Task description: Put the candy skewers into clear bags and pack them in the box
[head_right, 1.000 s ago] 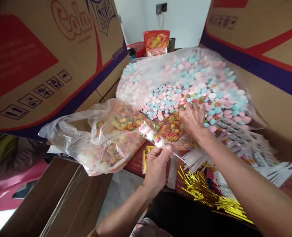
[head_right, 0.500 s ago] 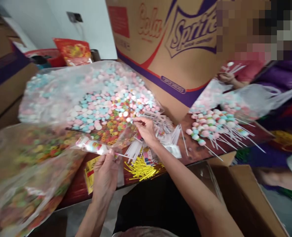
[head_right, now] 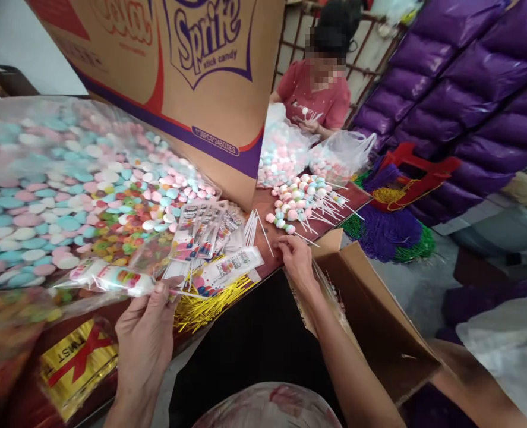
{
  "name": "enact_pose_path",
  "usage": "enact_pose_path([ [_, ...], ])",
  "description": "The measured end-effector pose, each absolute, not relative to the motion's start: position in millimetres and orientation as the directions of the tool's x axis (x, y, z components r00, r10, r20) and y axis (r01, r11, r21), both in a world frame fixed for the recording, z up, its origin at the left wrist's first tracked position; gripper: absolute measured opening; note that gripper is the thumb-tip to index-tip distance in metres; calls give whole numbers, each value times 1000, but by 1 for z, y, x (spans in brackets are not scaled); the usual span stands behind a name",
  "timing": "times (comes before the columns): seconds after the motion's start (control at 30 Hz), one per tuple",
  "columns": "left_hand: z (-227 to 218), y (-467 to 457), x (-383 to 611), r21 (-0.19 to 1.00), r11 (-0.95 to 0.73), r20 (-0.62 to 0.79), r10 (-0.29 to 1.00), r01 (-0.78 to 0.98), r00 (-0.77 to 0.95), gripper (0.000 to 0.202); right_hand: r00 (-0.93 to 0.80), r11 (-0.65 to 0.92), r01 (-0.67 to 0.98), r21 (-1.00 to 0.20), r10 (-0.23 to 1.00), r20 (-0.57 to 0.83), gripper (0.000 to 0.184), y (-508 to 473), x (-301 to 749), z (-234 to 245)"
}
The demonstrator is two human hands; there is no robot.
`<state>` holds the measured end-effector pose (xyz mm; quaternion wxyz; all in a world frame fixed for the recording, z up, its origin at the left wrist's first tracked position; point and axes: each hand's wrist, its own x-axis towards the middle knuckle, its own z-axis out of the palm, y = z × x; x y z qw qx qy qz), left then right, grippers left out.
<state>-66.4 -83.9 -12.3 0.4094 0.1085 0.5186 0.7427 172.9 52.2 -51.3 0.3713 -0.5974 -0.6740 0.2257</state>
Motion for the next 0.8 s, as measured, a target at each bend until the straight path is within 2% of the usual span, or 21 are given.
enact_pose_path([
  [0.2, -17, -81, -51, 873, -47, -297, 739, -486, -605, 24, -139, 270, 752, -601, 957, 257, 26, 50, 168, -48],
  [0.4, -30, -74, -47, 837, 137, -460, 702, -530, -544, 42, -184, 282, 860, -425, 949, 256, 21, 49, 158, -56],
  [0.53, -38, -60, -47, 838, 127, -436, 740, -531, -511, 44, -202, 284, 903, -323, 943, 264, 15, 62, 157, -62],
  [0.7, -37, -57, -46, 817, 151, -457, 758, -556, -466, 50, -187, 275, 905, -326, 943, 276, 21, 67, 157, -60],
  [0.8, -32, -60, -42, 833, 161, -463, 726, -530, -508, 46, -162, 308, 841, -445, 928, 337, 23, 64, 158, -56],
])
